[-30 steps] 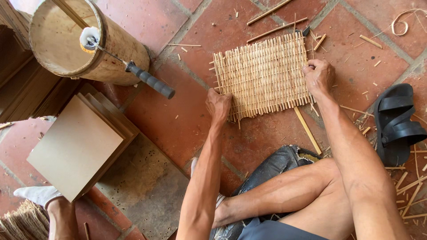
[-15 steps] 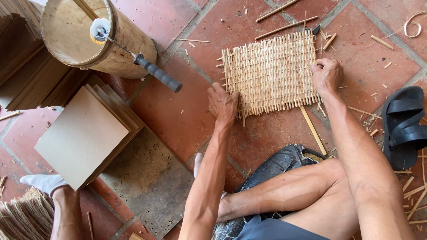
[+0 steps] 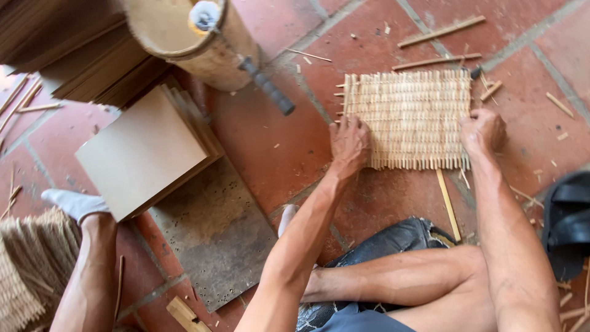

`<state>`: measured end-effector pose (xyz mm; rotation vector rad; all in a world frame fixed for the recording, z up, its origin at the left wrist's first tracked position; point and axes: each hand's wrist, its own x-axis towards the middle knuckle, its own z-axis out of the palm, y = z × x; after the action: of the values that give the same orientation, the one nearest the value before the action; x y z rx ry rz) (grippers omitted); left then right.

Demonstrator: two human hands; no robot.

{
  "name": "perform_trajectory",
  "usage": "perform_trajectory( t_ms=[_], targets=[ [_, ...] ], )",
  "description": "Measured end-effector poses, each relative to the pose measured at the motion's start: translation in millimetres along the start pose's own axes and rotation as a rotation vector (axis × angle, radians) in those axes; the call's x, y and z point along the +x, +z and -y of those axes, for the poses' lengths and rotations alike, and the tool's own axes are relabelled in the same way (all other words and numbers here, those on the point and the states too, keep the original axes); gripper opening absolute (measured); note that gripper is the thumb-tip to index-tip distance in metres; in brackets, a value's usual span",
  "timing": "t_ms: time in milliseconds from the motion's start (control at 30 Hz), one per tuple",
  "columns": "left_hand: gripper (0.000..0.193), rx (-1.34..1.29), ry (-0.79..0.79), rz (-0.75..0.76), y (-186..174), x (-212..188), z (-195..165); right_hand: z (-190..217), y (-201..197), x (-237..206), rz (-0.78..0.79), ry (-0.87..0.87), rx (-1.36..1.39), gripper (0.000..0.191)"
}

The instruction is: The person sits on a brick floor weaving thin bamboo sticks into a square lattice mat, using a wooden bar to press rows tight. They then stir paste in a bucket, roll paste onto a board with a paint roller, lay the woven mat onto the pasted board, and press the assembly together.

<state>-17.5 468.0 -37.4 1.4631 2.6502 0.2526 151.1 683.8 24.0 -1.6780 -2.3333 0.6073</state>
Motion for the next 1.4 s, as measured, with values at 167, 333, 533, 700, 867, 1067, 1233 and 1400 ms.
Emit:
perform_trajectory(
  t_ms=[167,333,533,700,867,1067,1233,1400],
  targets=[
    [0.029,-0.027,0.022,-0.042,-8.3,0.5,-7.0,4.9,6.7,6.8,0.065,0.091,0.032,0.029],
    [0.024,0.131,0.008,0.047,-7.9,3.1,-14.8,17.0,18.2,-8.9,-0.043,-0.277,-0.143,0.030],
    [0.051,0.080,0.087,-0.071,-13.1,8.0,-15.4,64.8,46.3,-37.6,-0.160,-0.744,-0.099,0.033],
    [0.045,0.089,0.097,0.165,-24.8,8.0,-15.6,82.8,59.8,-49.3,-0.005,-0.694,-0.130,0.056],
    [0.046,0.000,0.089,0.080,-31.1,12.6,-16.8,78.1,60.0,-46.6,0.032,-0.652,-0.147,0.057],
    [0.057,-0.100,0.080,0.116,-41.8,8.3,8.1,81.8,75.8,-40.8,0.034,-0.720,-0.104,0.050],
    [0.061,-0.338,0.099,-0.194,-54.8,-60.1,42.5,67.3,84.9,-47.7,-0.237,-0.862,-0.141,0.038],
    [0.032,-0.532,-0.077,-0.260,-81.7,-212.4,122.0,84.1,98.7,-113.2,-0.119,-0.964,-0.013,0.019]
  ],
)
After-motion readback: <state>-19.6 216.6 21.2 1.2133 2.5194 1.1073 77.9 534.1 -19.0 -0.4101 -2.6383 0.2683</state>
